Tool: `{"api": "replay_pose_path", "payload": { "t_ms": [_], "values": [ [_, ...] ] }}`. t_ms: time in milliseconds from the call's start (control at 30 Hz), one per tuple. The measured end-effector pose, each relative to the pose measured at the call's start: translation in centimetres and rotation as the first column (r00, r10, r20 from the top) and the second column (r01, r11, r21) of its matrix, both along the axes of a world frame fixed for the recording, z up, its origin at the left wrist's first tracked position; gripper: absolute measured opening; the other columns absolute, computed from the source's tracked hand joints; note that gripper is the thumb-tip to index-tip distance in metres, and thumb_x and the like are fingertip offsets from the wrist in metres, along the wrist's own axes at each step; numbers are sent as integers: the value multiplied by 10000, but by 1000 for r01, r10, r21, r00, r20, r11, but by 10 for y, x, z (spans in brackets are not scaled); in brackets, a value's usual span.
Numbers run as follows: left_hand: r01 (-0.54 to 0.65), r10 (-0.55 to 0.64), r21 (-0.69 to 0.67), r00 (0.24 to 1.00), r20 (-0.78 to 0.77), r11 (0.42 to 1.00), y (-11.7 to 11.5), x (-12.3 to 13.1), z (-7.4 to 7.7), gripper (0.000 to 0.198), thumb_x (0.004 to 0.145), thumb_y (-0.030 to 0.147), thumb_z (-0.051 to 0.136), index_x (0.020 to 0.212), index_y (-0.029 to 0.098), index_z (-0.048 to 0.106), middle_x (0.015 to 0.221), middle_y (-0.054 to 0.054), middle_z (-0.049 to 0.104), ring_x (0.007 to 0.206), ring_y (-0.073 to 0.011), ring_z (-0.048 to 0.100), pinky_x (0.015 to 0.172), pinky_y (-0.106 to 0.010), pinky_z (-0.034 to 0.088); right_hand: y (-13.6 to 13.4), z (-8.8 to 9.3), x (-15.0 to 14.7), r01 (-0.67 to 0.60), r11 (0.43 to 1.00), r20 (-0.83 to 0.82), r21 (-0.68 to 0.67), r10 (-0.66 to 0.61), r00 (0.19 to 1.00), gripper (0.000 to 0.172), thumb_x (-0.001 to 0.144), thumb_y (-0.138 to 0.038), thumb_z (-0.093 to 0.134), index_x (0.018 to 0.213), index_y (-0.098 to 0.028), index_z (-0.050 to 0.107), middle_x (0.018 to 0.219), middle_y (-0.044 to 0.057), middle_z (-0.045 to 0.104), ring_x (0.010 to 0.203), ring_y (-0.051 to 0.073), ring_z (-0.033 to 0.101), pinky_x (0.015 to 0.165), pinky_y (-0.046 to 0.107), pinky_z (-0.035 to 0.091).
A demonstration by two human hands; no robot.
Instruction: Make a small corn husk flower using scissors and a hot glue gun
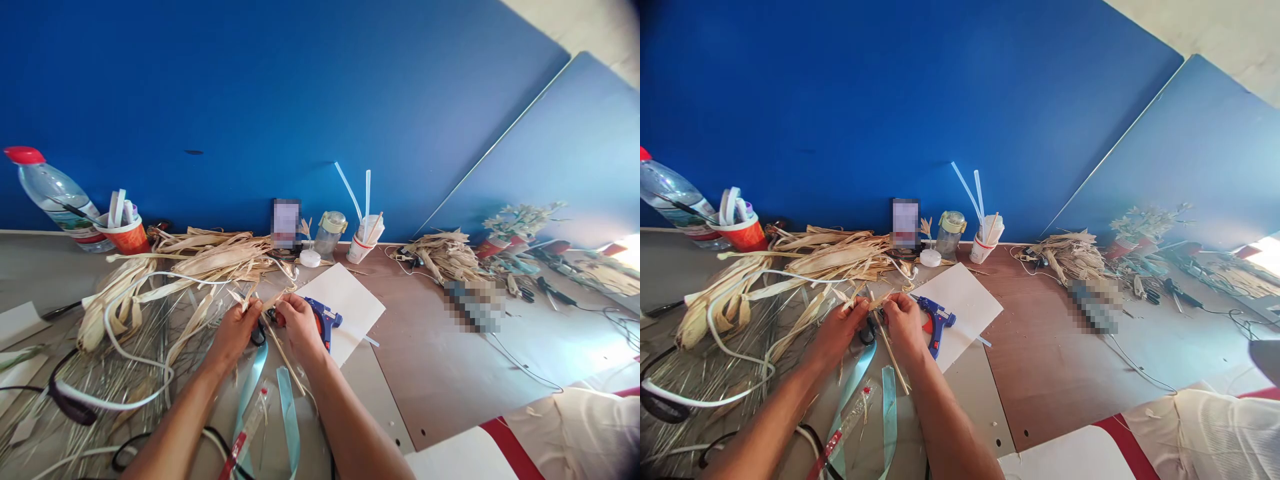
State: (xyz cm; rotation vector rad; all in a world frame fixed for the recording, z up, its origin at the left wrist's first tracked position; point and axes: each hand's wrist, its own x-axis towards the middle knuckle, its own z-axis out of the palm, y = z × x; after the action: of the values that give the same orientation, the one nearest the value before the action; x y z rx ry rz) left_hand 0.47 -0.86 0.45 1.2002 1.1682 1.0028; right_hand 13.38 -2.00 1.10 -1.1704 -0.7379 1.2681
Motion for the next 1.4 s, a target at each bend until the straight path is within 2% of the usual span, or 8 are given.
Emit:
{"api": "replay_pose_path", "payload": {
  "t_ms": [167,367,600,900,1033,1167,1267,1400],
  "values": [
    [-6,9,45,997,-80,999,1,1,8,357,717,530,655,560,227,548,500,38,378,510,-149,324,524,-262,237,-3,10,8,18,999,-109,49,-12,994,232,719,-421,651,763,-199,597,596,-52,527,529,106,432,544,248,328],
    [-5,12,67,993,-116,998,-1,4,11,363,707,551,650,573,224,566,512,29,430,537,-159,358,537,-269,284,-2,7,8,34,999,159,39,-40,986,252,697,-382,669,590,-197,535,497,-60,458,493,98,338,500,257,253],
    [-2,10,71,995,-104,998,-1,2,8,373,738,567,628,600,226,567,514,30,415,523,-156,351,530,-269,263,2,0,9,74,994,-29,80,-72,997,243,710,-364,662,590,-188,546,504,-55,465,491,89,345,510,251,264],
    [-3,5,46,999,-34,999,-1,1,2,346,745,551,645,772,208,683,551,24,469,541,-158,403,544,-275,282,1,0,5,165,978,-79,131,-156,985,257,728,-383,679,616,-190,553,526,-56,462,488,87,330,505,254,254],
    [8,-7,62,1000,-23,998,-1,2,2,306,736,515,662,746,209,667,660,2,580,627,-170,479,606,-275,352,-1,-2,-3,121,988,-33,100,-118,992,257,720,-396,671,632,-182,559,498,-66,448,481,86,337,500,243,267],
    [-68,69,63,997,-19,996,1,-1,0,287,760,498,638,742,211,645,586,38,504,557,-144,430,553,-260,331,-1,3,3,108,990,125,89,-118,985,266,769,-410,594,645,-176,567,537,-45,490,491,96,370,506,246,297],
    [-191,191,94,982,9,977,5,-4,-3,289,750,493,651,763,205,646,573,45,480,546,-141,420,537,-256,337,-3,8,11,64,989,518,130,-123,846,195,823,-311,536,711,-177,622,659,-1,596,606,135,505,603,260,375],
    [-297,290,131,954,72,946,12,-7,-11,295,722,489,682,734,197,638,585,36,495,543,-133,398,514,-251,334,-12,8,7,-159,987,941,-14,67,333,151,842,-290,592,889,-181,685,945,91,692,903,225,607,780,311,417]
  ]
}}
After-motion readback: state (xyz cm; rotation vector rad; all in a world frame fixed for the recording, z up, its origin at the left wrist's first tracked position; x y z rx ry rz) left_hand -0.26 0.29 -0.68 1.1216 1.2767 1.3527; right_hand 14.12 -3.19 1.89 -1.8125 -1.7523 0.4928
